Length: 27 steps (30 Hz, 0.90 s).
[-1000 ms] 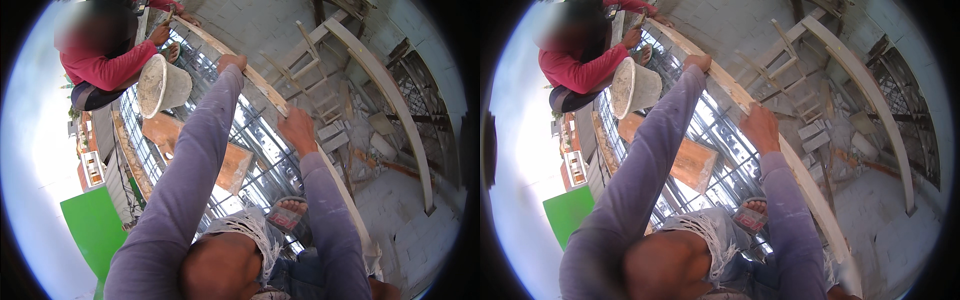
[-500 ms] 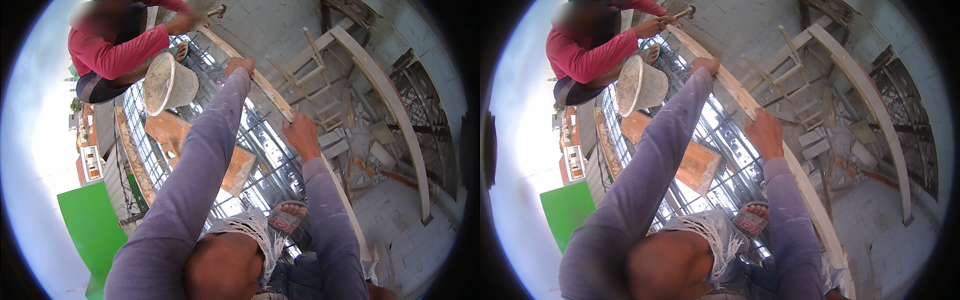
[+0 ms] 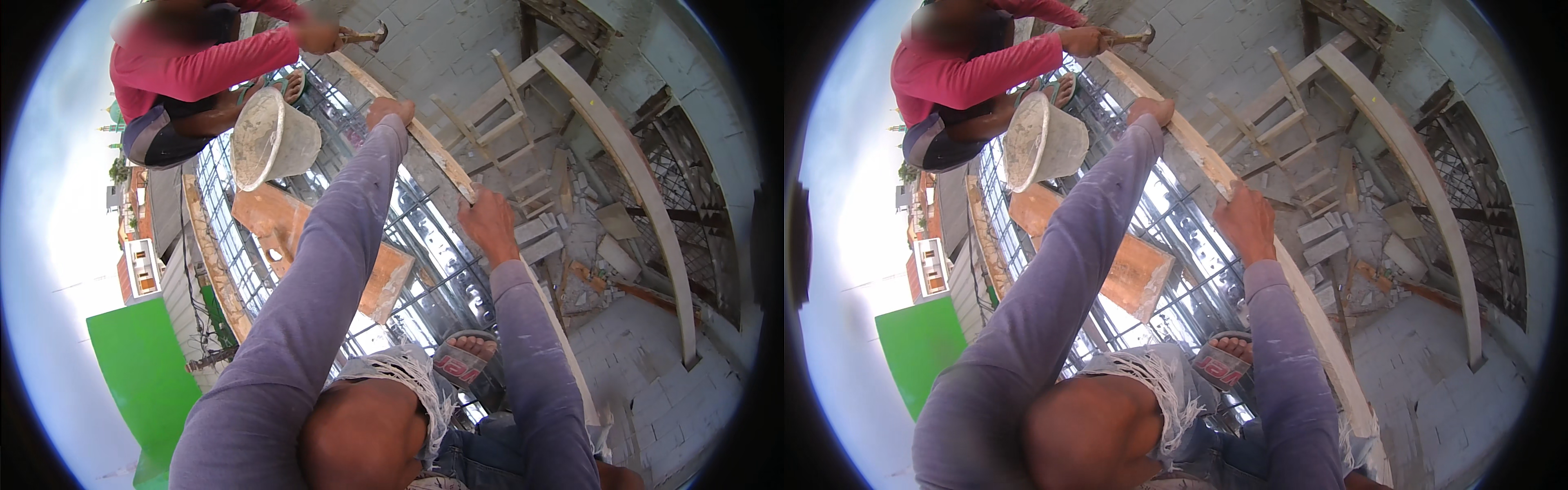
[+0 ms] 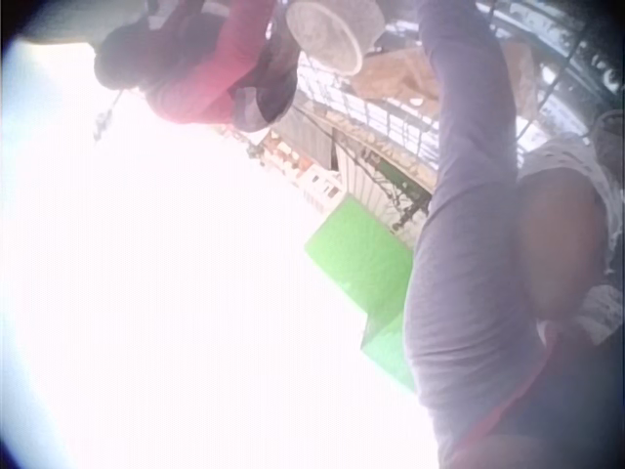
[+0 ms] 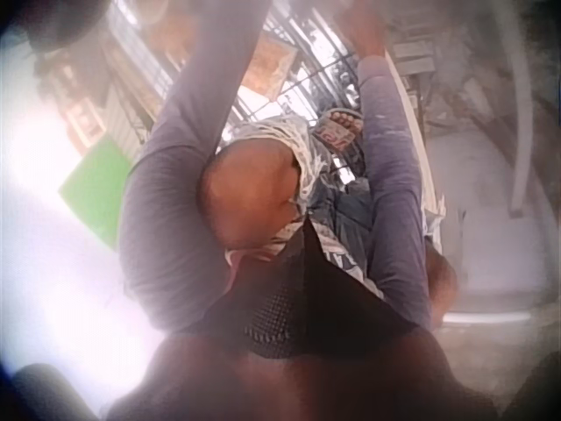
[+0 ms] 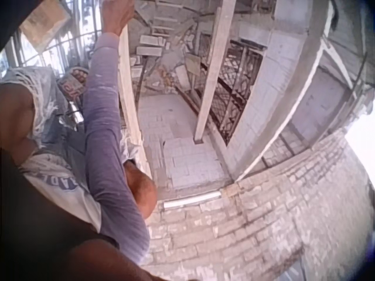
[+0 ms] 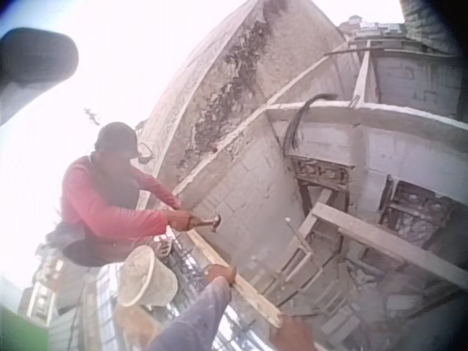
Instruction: The person is assembling a rebar grid on a construction site. They use pliers to bend and tie wire around the intersections of the rebar, securing the grid structure. The person works methodically, moving along the grid to tie multiple points.
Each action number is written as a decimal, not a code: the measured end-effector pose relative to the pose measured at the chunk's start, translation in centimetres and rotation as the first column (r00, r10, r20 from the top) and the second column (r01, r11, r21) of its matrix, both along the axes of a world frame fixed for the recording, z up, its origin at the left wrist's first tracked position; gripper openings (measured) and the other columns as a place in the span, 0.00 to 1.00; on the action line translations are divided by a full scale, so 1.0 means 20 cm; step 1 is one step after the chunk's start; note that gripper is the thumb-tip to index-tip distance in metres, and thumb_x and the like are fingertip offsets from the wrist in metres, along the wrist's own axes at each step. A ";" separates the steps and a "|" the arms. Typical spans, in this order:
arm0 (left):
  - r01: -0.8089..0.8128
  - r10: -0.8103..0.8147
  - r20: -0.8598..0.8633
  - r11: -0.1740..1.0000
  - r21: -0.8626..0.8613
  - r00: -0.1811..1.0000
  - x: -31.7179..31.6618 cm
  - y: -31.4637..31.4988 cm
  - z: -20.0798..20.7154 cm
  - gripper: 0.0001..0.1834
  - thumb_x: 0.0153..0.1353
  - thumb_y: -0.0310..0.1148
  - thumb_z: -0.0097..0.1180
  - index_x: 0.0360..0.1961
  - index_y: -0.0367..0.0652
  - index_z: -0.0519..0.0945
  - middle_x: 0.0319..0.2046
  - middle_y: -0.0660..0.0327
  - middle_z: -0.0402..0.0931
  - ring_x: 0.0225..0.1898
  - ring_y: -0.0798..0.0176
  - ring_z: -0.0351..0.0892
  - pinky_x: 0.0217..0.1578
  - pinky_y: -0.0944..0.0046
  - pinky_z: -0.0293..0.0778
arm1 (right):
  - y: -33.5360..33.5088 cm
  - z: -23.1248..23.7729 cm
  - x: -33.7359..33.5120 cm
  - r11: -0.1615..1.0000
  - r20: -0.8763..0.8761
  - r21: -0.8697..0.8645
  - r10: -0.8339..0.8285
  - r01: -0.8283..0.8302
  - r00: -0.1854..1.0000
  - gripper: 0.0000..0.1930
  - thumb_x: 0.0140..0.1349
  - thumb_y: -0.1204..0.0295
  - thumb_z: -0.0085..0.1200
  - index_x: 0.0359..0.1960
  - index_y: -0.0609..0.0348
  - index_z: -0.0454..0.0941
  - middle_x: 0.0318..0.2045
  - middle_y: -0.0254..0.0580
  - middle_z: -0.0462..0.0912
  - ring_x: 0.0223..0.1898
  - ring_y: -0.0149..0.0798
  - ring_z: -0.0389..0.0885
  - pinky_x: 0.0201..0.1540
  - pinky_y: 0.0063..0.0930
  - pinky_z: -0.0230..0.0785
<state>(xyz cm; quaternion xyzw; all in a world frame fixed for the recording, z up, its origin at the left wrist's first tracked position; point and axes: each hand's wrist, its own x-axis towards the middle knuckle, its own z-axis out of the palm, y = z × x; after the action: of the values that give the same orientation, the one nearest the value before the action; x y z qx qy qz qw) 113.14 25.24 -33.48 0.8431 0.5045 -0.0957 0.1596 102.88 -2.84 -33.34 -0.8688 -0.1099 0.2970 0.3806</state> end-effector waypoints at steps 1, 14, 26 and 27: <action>0.003 -0.003 0.003 1.000 -0.003 1.000 0.00 0.00 0.00 0.35 0.59 0.52 0.64 0.59 0.34 0.86 0.62 0.43 0.83 0.64 0.42 0.84 0.65 0.52 0.78 | 0.00 -0.01 0.00 1.000 0.006 -0.005 -0.002 0.002 1.000 0.23 0.69 0.61 0.62 0.59 0.65 0.83 0.48 0.69 0.88 0.54 0.67 0.86 0.61 0.54 0.75; 0.037 -0.037 -0.024 0.999 -0.015 0.999 0.00 0.01 0.01 0.36 0.58 0.51 0.63 0.60 0.33 0.85 0.64 0.41 0.81 0.66 0.41 0.81 0.67 0.51 0.76 | -0.03 -0.05 -0.01 0.999 0.037 0.046 -0.005 0.004 0.999 0.31 0.59 0.65 0.70 0.65 0.61 0.83 0.42 0.67 0.89 0.51 0.66 0.88 0.58 0.53 0.78; 0.007 -0.007 -0.012 1.000 -0.016 1.000 0.00 0.02 -0.01 0.35 0.58 0.50 0.63 0.59 0.34 0.86 0.63 0.43 0.83 0.65 0.42 0.83 0.66 0.52 0.77 | -0.04 -0.10 -0.01 0.996 0.096 0.047 0.076 -0.081 0.992 0.33 0.52 0.76 0.62 0.65 0.65 0.81 0.46 0.68 0.88 0.53 0.66 0.86 0.61 0.54 0.76; -0.002 0.001 -0.010 1.000 -0.021 1.000 0.01 0.04 -0.03 0.35 0.58 0.50 0.63 0.59 0.34 0.86 0.62 0.43 0.83 0.64 0.43 0.84 0.65 0.52 0.77 | -0.04 -0.10 0.00 0.995 0.086 0.045 0.082 -0.086 0.993 0.33 0.52 0.76 0.62 0.65 0.65 0.81 0.46 0.68 0.88 0.53 0.66 0.86 0.61 0.54 0.76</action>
<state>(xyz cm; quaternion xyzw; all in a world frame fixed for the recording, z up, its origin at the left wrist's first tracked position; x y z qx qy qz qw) 113.25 25.95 -33.98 0.8405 0.5050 -0.1049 0.1658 102.80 -3.61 -35.25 -0.8657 -0.1693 0.2731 0.3839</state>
